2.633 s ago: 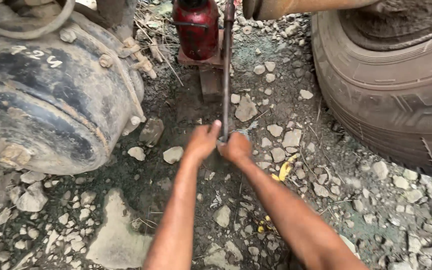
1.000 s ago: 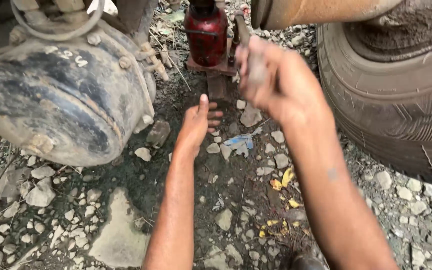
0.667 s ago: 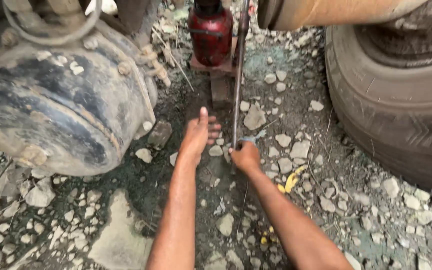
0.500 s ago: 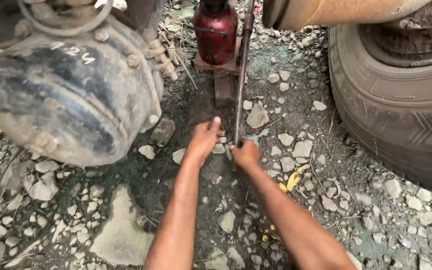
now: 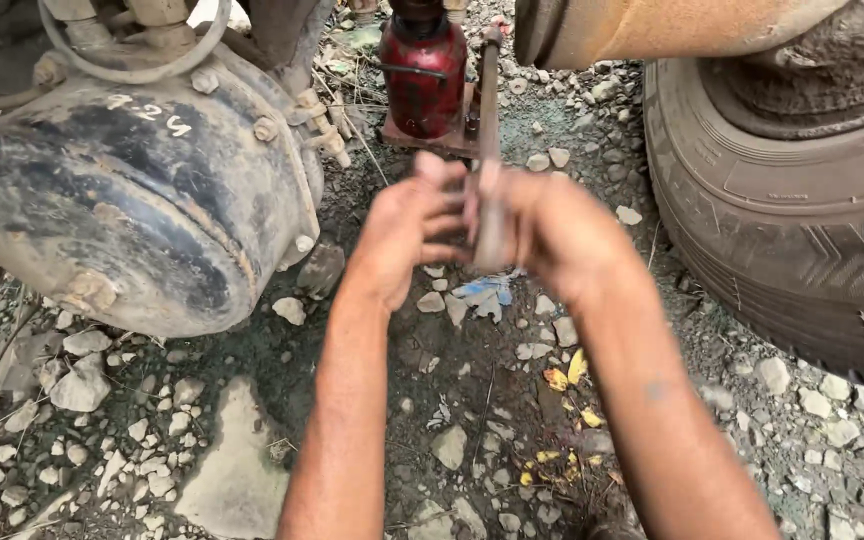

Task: Operating a hydraulic jack under a vehicle using a metal handle bar to lift the chassis.

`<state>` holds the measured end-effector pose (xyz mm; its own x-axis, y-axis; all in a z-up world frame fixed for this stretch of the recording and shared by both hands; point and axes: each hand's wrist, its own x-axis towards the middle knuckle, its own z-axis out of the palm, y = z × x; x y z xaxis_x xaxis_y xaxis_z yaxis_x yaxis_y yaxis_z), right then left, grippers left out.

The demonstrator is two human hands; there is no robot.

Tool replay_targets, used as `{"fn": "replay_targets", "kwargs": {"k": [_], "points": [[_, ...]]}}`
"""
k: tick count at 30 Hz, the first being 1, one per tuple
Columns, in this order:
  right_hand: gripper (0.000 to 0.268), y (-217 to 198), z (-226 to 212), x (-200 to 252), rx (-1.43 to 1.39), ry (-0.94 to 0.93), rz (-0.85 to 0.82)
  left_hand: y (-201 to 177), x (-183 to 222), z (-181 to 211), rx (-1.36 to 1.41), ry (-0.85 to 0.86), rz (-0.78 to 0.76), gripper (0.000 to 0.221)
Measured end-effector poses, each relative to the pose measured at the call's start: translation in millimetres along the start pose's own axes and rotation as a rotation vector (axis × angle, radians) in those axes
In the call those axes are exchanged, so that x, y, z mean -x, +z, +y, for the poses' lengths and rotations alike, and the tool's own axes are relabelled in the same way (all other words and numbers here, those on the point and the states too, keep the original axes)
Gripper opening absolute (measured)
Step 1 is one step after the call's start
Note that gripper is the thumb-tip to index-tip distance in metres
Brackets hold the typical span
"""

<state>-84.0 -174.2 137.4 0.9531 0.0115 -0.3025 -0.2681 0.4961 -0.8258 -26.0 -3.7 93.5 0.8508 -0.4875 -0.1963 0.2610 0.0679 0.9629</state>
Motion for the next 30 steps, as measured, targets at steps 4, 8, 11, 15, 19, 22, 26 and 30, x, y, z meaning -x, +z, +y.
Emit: {"fn": "replay_targets", "kwargs": {"k": [4,8,11,15,19,22,26,30], "points": [[0.026,-90,185,-71,0.481,0.078,0.022,5,-23,-78,-0.816,-0.182,0.28,0.033],[0.038,-103,255,-105,1.12,-0.149,0.34,-8,-57,-203,-0.747,-0.045,0.463,0.027],[0.039,-112,272,-107,1.171,-0.025,0.457,-17,-60,-229,-0.677,-0.151,0.492,0.029],[0.032,-101,240,-100,0.804,-0.035,0.232,-53,-66,-225,-0.443,-0.209,0.264,0.021],[0.021,-46,111,-25,0.457,0.166,-0.016,-22,-9,-74,-0.232,-0.237,0.002,0.017],[0.03,-8,27,3,0.397,-0.057,-0.008,0,-5,1,-0.092,-0.055,-0.016,0.032],[0.032,0,-1,2,0.321,-0.121,0.014,12,-8,39,-0.11,-0.017,0.042,0.037],[0.026,-32,67,-21,0.462,0.0,-0.004,-15,-29,-42,-0.238,-0.087,0.004,0.026]]}}
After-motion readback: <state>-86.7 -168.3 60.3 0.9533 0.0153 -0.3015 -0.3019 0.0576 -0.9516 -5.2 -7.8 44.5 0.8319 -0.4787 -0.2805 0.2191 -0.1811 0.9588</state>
